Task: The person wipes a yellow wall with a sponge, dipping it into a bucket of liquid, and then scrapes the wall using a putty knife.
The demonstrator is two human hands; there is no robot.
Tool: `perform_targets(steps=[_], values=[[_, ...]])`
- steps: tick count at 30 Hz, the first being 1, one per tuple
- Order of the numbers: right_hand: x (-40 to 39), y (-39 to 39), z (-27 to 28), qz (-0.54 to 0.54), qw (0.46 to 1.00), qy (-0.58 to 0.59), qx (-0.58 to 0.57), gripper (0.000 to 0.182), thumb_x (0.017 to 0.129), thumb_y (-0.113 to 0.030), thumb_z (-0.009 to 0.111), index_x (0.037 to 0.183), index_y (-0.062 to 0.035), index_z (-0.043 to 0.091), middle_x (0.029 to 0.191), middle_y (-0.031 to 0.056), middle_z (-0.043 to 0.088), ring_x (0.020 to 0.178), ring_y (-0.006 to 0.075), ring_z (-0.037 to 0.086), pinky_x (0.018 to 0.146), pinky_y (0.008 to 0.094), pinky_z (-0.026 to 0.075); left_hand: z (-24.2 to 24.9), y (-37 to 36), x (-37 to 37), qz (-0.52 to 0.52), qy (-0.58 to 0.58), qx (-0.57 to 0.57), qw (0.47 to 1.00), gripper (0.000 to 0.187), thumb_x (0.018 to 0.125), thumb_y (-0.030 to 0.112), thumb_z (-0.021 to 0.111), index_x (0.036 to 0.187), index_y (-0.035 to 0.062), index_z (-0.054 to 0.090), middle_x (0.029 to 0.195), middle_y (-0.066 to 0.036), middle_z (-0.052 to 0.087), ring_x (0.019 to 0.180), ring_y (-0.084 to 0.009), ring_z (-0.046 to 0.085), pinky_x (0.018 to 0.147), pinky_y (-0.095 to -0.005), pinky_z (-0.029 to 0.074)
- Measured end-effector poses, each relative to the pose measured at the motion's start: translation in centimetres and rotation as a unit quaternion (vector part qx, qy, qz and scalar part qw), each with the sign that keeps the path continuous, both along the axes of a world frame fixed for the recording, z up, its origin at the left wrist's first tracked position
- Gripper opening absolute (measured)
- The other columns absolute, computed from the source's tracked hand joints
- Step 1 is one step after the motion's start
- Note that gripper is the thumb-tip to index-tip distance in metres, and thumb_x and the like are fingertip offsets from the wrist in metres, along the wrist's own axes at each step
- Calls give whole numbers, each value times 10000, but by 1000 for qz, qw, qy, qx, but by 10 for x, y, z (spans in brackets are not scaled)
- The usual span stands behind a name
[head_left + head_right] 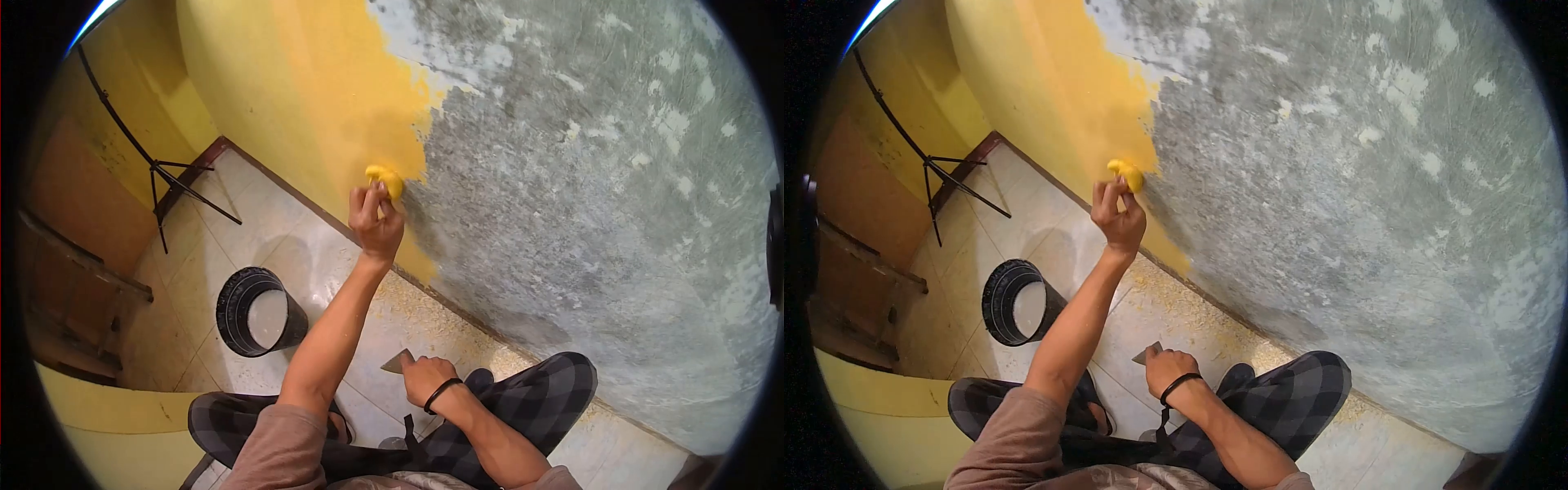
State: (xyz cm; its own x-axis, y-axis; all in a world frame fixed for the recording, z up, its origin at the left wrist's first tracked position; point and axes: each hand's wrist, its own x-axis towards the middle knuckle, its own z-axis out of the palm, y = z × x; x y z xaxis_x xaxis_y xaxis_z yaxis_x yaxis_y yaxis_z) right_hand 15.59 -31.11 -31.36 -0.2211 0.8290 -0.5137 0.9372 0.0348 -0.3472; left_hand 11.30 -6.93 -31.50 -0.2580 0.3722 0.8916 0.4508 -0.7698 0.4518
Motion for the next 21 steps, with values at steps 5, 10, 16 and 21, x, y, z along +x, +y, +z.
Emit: perform_targets(steps=[5, 10, 16, 21], values=[[14, -9, -11, -32, 999, -24, 9, 288, 806, -120, 489, 1054, 17, 543, 887, 216, 649, 841, 331, 650, 718, 416, 519, -106, -50, 3, -75, 111, -153, 979, 104, 730, -55, 572, 789, 26, 547, 718, -138, 500, 636, -348, 532, 543, -405, 414], [26, -10, -31, -66, 996, -54, -18, 285, 826, -127, 459, 1051, 10, 567, 871, 190, 661, 829, 317, 655, 703, 404, 521, -196, -92, 26, -269, 32, -355, 895, 90, 695, -65, 585, 715, 18, 555, 690, -115, 546, 604, -226, 575, 557, -311, 465], [17, -2, -46, -61, 997, -39, -18, 324, 786, -117, 484, 1077, 22, 515, 811, 216, 652, 770, 370, 651, 690, 441, 514, -205, -92, 45, -185, -131, -438, 870, 91, 696, -91, 554, 692, -4, 531, 683, -119, 540, 620, -134, 533, 573, -261, 451], [12, 6, -33, -43, 996, -60, -54, 288, 798, -119, 484, 1048, 5, 554, 877, 217, 651, 833, 336, 653, 723, 416, 519, -111, -83, 38, -194, -38, -195, 961, 135, 630, -110, 548, 683, 8, 513, 723, -131, 515, 665, -322, 513, 584, -341, 428]])
